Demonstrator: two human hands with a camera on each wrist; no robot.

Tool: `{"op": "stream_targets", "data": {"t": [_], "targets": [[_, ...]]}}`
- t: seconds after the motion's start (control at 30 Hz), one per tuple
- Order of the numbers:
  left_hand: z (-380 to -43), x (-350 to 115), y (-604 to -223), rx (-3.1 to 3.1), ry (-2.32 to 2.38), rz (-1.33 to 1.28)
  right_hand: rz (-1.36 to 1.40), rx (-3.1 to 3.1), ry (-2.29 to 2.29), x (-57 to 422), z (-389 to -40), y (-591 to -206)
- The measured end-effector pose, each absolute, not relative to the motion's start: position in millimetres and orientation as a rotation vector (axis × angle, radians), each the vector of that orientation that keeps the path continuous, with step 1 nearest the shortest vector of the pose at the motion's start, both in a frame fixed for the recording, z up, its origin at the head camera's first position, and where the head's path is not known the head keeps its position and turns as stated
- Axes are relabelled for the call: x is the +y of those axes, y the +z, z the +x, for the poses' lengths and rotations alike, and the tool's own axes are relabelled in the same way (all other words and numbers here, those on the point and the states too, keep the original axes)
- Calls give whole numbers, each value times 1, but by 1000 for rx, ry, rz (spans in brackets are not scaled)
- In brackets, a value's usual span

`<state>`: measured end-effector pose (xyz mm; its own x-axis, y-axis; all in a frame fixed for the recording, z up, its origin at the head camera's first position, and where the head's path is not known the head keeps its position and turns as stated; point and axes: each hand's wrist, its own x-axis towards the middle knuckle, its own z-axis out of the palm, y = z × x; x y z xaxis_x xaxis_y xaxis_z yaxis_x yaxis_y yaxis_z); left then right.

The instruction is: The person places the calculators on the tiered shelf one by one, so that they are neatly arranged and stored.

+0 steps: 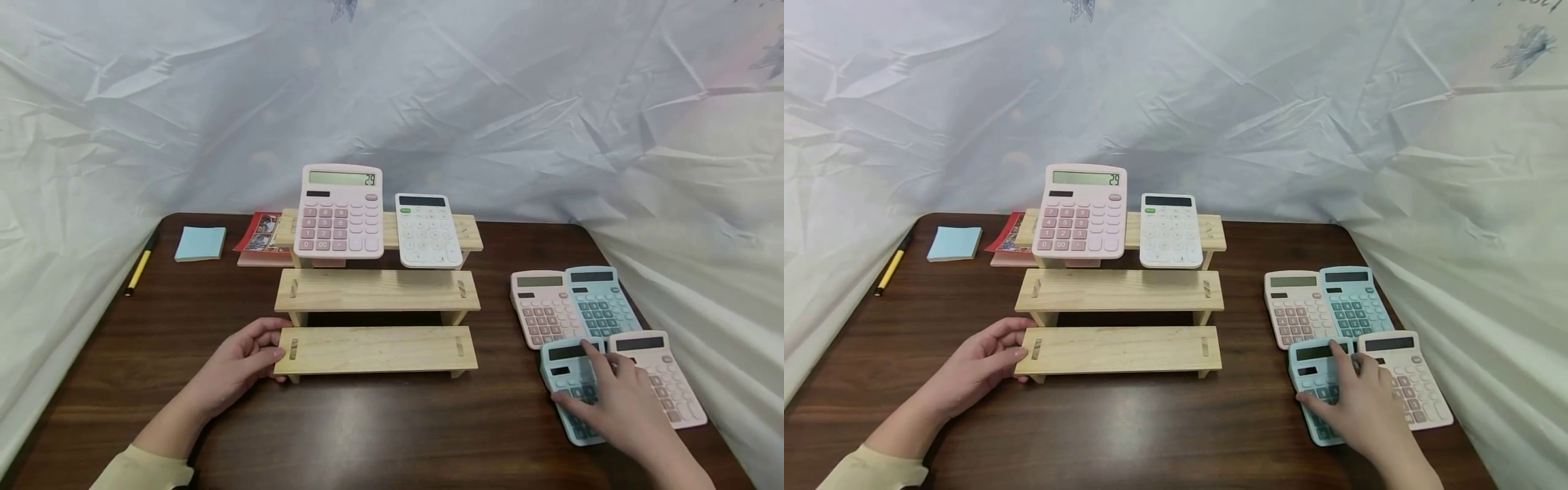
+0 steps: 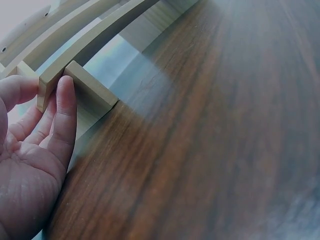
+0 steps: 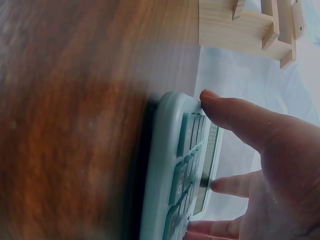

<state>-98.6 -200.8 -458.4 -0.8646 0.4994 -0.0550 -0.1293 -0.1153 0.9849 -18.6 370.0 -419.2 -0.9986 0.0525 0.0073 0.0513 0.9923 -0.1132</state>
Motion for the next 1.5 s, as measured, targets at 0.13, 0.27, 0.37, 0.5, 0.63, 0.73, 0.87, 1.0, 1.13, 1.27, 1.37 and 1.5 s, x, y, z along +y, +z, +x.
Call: {"op": "stream_targets", "data": {"t": [0.13, 0.27, 0.37, 0.5, 0.63, 0.73, 0.87, 1.0, 1.13, 1.27, 1.37, 1.5], "targets": [[-98, -202, -459, 1751, 2028, 400, -11, -3090, 186, 369, -17, -419], [-99, -202, -459, 1761, 2022, 396, 27, -3082, 190, 367, -15, -420], [-99, -202, -459, 1766, 2016, 390, -6, -3111, 220, 365, -14, -420], [-99, -202, -458, 1778, 2003, 359, -42, -3183, 238, 363, -14, -421], [-99, -201, -458, 1786, 2003, 322, -52, -3248, 196, 362, -13, -421], [-99, -201, -458, 1783, 2010, 339, -67, -3253, 183, 361, -13, -421], [-99, -201, -458, 1771, 2021, 398, -93, -3257, 189, 359, -13, -423], [-98, -201, -457, 1761, 2019, 406, -120, -3257, 194, 360, -13, -425], [-98, -201, -457, 1765, 2010, 384, -112, -3231, 218, 360, -15, -425], [-100, -200, -457, 1770, 2004, 371, -94, -3222, 282, 357, -15, -421], [-100, -200, -458, 1773, 2001, 370, -62, -3170, 280, 353, -15, -418], [-99, -201, -459, 1781, 2001, 378, -6, -3049, 212, 345, -17, -411]]}}
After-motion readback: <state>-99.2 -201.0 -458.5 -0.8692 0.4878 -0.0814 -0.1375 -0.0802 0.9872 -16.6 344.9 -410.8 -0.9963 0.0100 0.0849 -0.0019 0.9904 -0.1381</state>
